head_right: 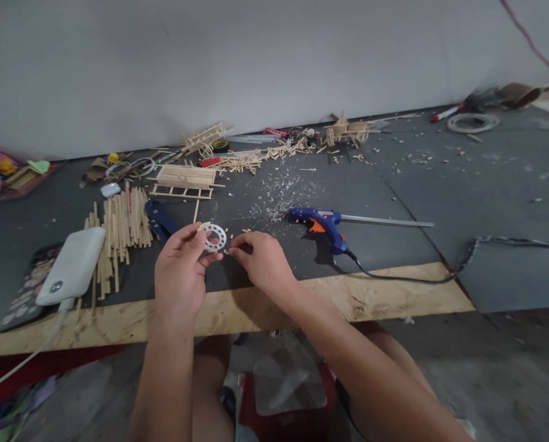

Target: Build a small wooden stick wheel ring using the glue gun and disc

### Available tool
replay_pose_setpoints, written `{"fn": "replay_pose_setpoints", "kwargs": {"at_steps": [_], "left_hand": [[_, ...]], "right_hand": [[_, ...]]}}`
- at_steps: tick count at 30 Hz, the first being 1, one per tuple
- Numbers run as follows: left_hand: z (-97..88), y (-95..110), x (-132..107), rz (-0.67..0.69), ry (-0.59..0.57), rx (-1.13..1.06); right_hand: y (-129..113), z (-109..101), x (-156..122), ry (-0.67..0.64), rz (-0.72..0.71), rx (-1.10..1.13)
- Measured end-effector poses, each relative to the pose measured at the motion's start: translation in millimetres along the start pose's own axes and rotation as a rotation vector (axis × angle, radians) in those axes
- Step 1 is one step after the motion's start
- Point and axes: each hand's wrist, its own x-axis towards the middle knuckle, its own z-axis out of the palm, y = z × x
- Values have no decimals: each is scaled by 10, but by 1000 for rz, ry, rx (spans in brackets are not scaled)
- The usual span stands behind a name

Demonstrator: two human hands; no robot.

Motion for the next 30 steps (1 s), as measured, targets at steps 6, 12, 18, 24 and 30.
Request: {"fn": "replay_pose_setpoints", "kwargs": {"at_steps": [6, 12, 18, 24, 30], "left_hand": [[51, -37, -24, -20, -23, 23], [117, -62, -120, -76, -93, 4], [208, -74, -241, -159, -253, -16], [309, -123, -305, -216, -324, -69], [349, -159, -321, -209, -380, -70]], "right_hand": [[6, -137, -97, 16, 148, 204], [73, -351, -226, 30, 291, 530], [82, -542, -349, 90, 293, 744], [102, -653, -392, 54, 315, 877], [130, -714, -429, 36, 301, 911]]}}
